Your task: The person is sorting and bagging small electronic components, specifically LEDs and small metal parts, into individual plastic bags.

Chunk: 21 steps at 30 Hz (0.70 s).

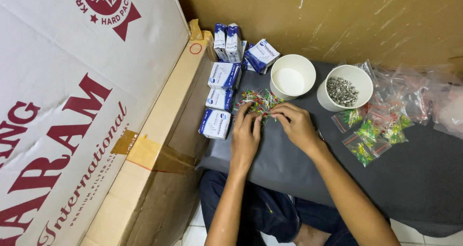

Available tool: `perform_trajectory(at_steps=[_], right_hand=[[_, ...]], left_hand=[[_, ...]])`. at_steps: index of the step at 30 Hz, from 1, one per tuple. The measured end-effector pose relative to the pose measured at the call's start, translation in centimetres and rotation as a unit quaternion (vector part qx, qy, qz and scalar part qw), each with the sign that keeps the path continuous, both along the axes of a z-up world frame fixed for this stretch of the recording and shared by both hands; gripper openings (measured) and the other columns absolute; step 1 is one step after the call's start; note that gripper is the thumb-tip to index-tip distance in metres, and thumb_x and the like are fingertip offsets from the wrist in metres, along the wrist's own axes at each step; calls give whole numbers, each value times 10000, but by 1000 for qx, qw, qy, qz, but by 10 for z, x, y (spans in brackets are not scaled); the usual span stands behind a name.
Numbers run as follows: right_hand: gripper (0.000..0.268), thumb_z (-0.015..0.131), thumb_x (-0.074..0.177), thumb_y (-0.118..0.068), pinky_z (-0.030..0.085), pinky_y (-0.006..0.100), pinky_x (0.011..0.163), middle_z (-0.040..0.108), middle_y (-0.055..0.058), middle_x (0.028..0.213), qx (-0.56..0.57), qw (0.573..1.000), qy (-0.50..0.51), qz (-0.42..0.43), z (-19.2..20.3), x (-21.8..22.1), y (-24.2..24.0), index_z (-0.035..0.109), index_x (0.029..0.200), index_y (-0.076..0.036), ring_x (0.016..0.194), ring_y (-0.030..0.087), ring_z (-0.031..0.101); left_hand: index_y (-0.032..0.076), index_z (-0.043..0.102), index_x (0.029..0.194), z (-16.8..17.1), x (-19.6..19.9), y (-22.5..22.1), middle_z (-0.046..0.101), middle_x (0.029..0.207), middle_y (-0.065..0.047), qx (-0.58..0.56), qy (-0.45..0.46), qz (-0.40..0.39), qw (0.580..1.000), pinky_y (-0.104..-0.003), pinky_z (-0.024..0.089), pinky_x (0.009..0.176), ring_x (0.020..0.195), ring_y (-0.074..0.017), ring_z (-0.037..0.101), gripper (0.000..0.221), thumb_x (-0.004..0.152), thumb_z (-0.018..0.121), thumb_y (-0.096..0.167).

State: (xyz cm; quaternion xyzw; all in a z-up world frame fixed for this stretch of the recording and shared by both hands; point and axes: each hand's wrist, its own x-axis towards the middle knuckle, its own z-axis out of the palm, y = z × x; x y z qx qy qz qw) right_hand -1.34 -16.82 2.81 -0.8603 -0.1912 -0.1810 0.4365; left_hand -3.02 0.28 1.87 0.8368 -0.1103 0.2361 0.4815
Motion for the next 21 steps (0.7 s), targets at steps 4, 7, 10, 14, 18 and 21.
perform_trajectory(at_steps=[4, 7, 10, 14, 18, 21], right_hand=[[105, 724, 914, 25, 600, 391, 726, 782, 91, 937, 23, 1000, 1, -4, 13, -3, 2, 760, 939, -71, 896, 319, 752], [102, 723, 907, 48, 601, 392, 729, 789, 106, 935, 50, 999, 16, 0, 13, -5, 3, 765, 929, -43, 891, 318, 758], [154, 720, 890, 87, 613, 355, 705, 799, 107, 932, 67, 997, 35, -13, 12, -4, 5, 788, 933, -44, 887, 301, 766], [165, 699, 872, 134, 619, 365, 680, 794, 160, 926, 108, 991, 70, -20, 5, -7, 5, 781, 932, 4, 881, 285, 765], [173, 667, 894, 148, 626, 344, 700, 788, 181, 936, 151, 983, 101, -36, -7, -5, 0, 773, 974, 38, 866, 225, 747], [187, 690, 896, 119, 628, 301, 697, 786, 183, 911, 161, 978, 120, -62, -16, -5, -1, 782, 1016, 9, 848, 196, 750]], left_hand=[[20, 702, 953, -4, 1, 0, 645, 1319, -154, -7, 13, -3, 1000, -443, 507, 1071, 1284, -367, 592, 84, 954, 690, 103], [11, 703, 953, -4, 0, 2, 655, 1302, -162, -20, 27, -10, 999, -448, 513, 1065, 1276, -367, 600, 78, 960, 676, 84], [12, 698, 959, -8, 3, 3, 656, 1298, -156, -22, 8, -12, 1000, -440, 514, 1063, 1271, -364, 603, 75, 956, 681, 85], [16, 697, 956, -11, 2, 2, 656, 1297, -152, -17, 10, -15, 1000, -440, 516, 1064, 1267, -358, 606, 76, 955, 684, 91], [29, 704, 966, -11, 2, 2, 658, 1290, -141, -5, 11, -19, 1000, -436, 520, 1057, 1267, -349, 609, 67, 952, 688, 93], [18, 702, 953, -7, 0, 3, 661, 1283, -152, -8, 15, -29, 999, -439, 526, 1043, 1259, -363, 611, 60, 943, 696, 77]])
